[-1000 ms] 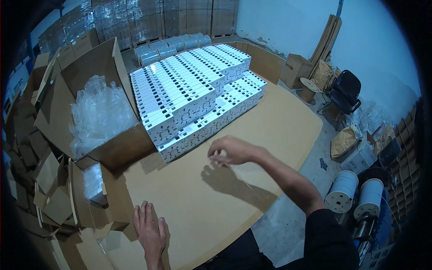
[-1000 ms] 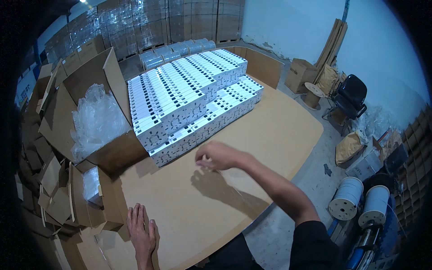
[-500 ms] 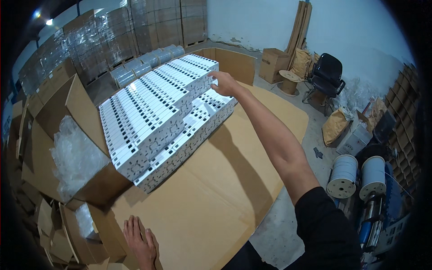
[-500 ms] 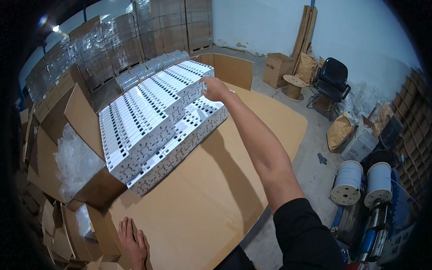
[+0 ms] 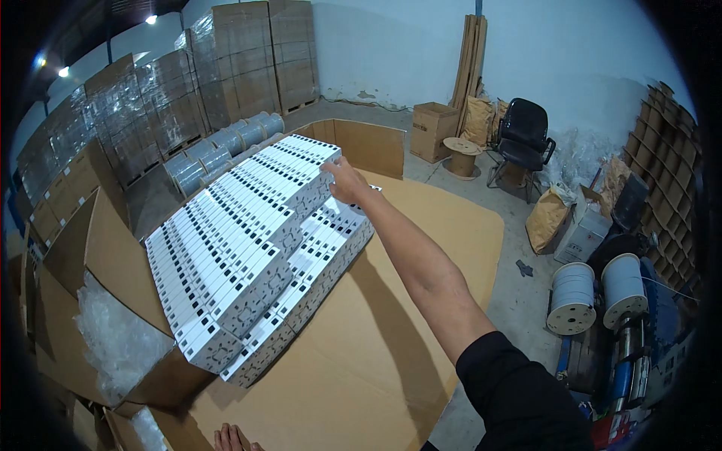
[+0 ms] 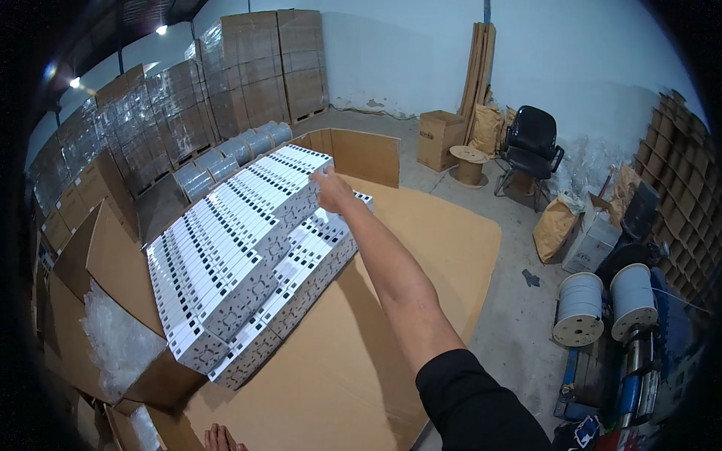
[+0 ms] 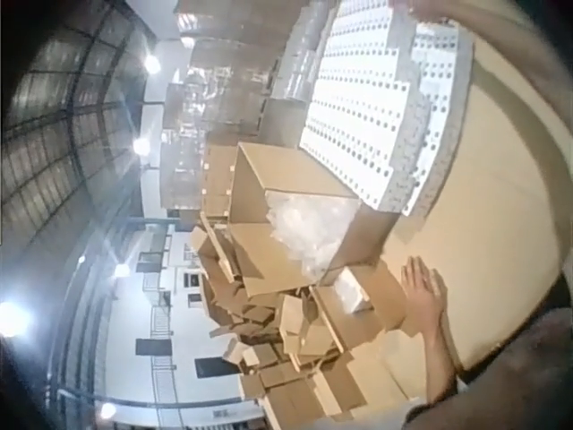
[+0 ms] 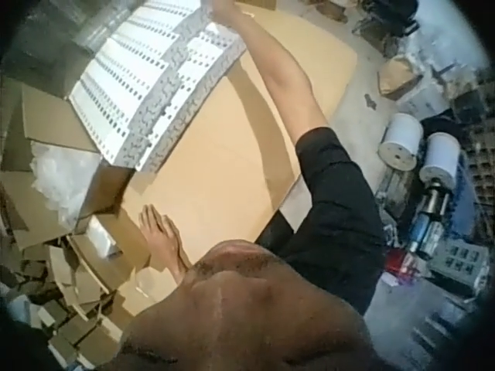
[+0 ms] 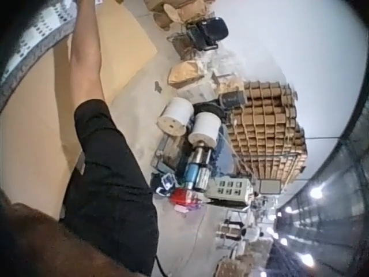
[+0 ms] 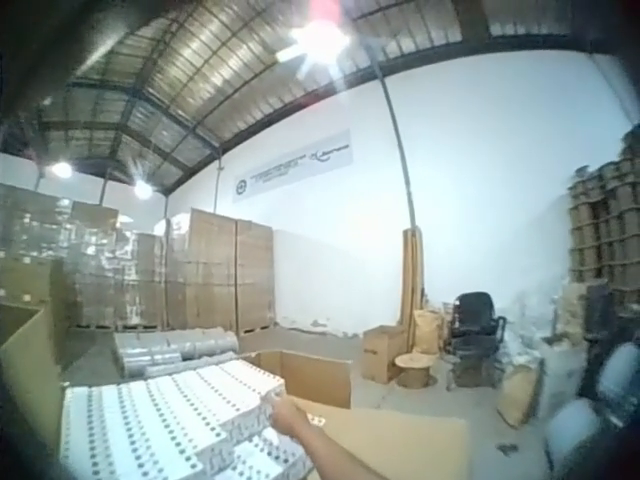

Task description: Packing white boxed products into individual plastic bags and then into larger boxes.

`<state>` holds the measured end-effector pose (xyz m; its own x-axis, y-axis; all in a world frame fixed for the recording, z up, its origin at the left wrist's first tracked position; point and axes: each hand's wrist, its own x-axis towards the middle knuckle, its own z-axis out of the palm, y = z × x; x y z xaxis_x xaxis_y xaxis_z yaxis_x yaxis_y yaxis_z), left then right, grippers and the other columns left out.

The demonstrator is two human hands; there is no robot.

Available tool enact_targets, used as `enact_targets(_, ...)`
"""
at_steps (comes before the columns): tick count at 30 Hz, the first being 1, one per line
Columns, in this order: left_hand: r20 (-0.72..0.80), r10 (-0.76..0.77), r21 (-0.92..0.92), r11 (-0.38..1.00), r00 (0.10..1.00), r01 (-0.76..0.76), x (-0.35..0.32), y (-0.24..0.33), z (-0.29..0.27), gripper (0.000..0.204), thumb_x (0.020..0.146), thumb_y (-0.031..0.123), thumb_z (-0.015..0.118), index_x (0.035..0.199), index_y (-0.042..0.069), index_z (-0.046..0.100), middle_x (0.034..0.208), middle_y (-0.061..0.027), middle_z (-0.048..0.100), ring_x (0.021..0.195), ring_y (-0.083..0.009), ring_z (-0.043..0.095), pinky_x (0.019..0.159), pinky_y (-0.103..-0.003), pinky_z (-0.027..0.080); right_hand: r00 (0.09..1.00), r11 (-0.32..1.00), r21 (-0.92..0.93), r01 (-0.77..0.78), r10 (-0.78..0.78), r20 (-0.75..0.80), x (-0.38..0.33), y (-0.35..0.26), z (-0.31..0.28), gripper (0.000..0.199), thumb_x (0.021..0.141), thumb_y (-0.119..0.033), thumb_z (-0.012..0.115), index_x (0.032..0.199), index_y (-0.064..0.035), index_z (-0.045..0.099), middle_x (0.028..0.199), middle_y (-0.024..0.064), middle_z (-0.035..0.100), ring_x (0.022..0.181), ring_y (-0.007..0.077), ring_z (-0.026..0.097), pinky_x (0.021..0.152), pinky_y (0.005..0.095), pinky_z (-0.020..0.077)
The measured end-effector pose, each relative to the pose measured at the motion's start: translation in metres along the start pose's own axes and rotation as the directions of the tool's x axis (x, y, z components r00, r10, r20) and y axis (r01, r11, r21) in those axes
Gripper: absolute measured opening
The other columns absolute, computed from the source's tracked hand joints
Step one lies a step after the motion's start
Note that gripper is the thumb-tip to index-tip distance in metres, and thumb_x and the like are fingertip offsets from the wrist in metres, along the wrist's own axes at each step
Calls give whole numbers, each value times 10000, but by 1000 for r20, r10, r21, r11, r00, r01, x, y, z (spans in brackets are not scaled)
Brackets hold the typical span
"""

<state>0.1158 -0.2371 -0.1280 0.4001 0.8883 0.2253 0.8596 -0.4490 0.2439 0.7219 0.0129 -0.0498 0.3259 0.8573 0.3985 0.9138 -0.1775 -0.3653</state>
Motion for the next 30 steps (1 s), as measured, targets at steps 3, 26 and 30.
enact_targets(3,-3,-5,18,1000,1000,6,0,-1,2,497,1041,298,492,1437,-2,515,1490,-208,498,1412,-425,398,1164,-519,321,998,997,79,9,-5,-59,-1,-4,1,558,837,47,622,1348,-160,538,1445,207,430,1281,425,524,1063,469,461)
enact_targets(26,-190,-138,-520,854,972,20,14,-16,30,359,938,19,587,1297,-3,593,1263,-197,582,1175,-340,587,977,-396,513,952,946,240,217,-151,-267,-215,-126,-41,295,883,-22,717,1169,-72,671,1070,122,623,720,228,710,574,306,605)
enact_targets(30,-136,-266,-699,709,954,98,6,-22,25,332,962,32,593,1293,10,600,1127,-131,639,1026,-225,636,908,-335,530,974,904,366,220,-183,-133,-291,-201,-23,288,879,-18,717,1161,-43,663,1059,118,623,687,221,704,594,310,606)
